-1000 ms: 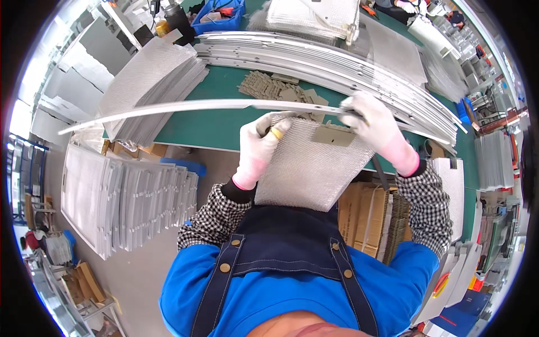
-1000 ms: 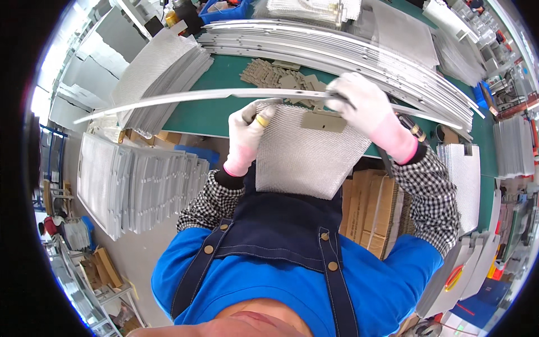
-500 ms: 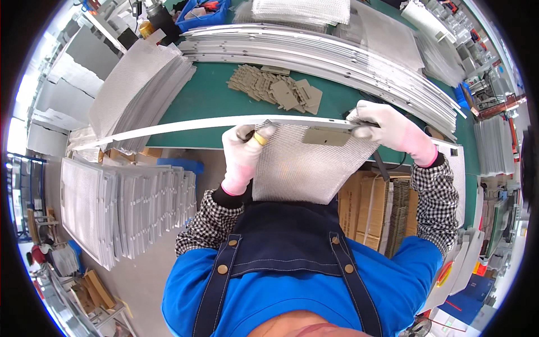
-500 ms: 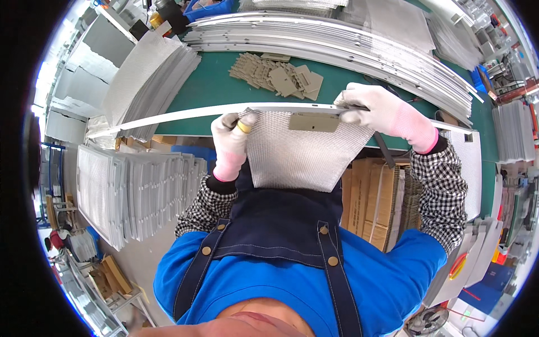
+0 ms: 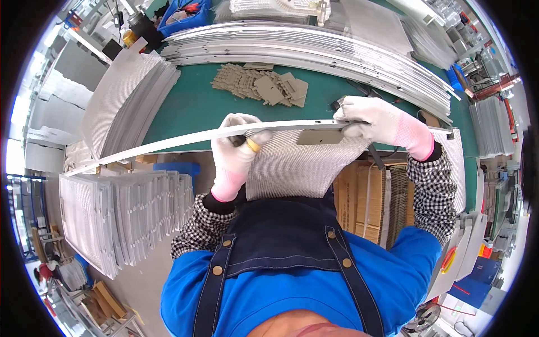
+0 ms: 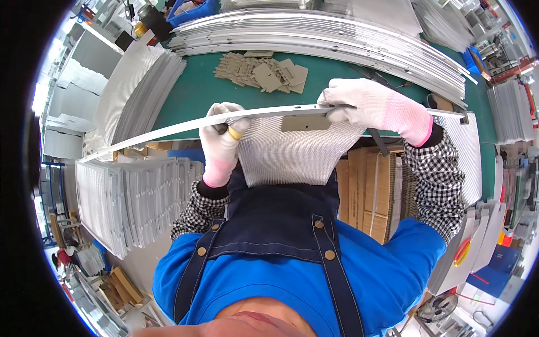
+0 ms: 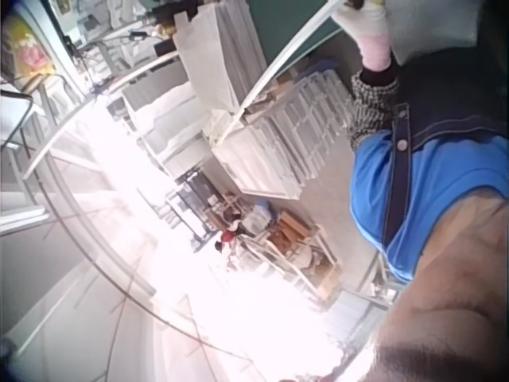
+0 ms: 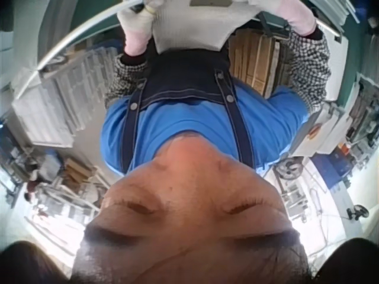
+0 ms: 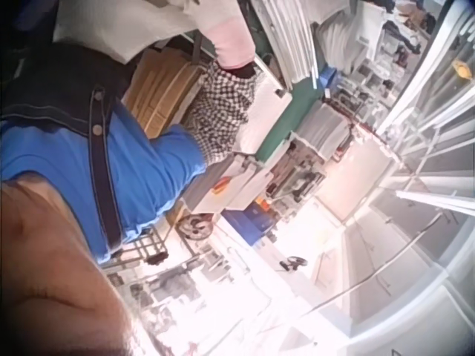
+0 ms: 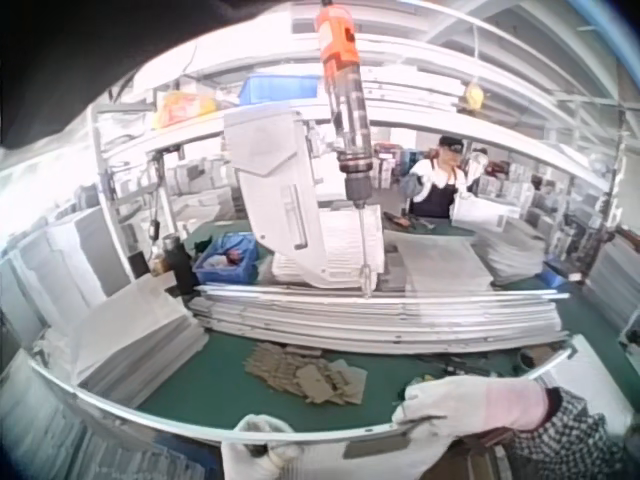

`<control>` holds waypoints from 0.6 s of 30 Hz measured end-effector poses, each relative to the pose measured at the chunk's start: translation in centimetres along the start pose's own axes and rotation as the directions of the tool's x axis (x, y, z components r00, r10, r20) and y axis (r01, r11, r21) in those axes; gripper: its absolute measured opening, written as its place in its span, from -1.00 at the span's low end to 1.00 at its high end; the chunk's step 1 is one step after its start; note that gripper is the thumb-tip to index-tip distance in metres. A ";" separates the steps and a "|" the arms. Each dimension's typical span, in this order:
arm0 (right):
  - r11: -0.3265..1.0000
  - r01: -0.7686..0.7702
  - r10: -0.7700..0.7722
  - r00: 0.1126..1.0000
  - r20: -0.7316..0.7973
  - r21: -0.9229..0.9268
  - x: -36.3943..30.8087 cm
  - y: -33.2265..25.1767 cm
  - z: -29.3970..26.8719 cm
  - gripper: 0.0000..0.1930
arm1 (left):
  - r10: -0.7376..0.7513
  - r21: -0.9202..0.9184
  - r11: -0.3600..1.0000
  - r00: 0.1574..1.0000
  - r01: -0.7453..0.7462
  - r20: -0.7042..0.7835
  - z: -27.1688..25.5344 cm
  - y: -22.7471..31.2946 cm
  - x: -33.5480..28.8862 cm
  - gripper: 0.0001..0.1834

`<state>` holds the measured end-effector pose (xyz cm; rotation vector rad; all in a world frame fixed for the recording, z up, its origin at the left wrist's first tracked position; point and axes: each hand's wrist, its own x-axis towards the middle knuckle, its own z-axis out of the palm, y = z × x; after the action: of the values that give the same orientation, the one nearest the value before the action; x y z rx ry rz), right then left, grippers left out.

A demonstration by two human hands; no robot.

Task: The person assembles air filters by placing a mesh sheet into a white frame, inserting a cardboard insert, and securing the assembly with a power drill. They repeat this process for multiple units, stacking completed filters on the table.

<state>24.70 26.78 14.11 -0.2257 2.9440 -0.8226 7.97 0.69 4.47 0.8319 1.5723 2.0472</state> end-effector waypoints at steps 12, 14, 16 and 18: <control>0.921 -0.323 0.350 0.932 -0.096 0.218 -3.2 2.7 0.3 -0.74 | -0.082 -0.211 0.972 0.988 0.109 0.130 -1.7 -0.1 0.8 -0.56; 0.900 -0.387 0.407 0.911 -0.068 0.203 -4.7 3.4 -0.2 -0.77 | -0.089 -0.265 0.957 0.990 0.116 0.114 -2.3 -1.0 1.0 -0.56; 0.915 -0.356 0.376 0.923 -0.085 0.188 -5.7 3.6 0.1 -0.78 | -0.095 -0.279 0.952 0.988 0.126 0.120 -2.0 -1.1 0.8 -0.56; 0.921 -0.338 0.359 0.930 -0.083 0.192 -5.4 3.2 0.3 -0.79 | -0.059 -0.289 0.953 0.991 0.092 0.118 -1.7 -1.2 0.9 -0.57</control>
<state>29.70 30.18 12.41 0.3626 2.8600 -1.0570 6.10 0.43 3.18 0.7445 1.1849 2.0758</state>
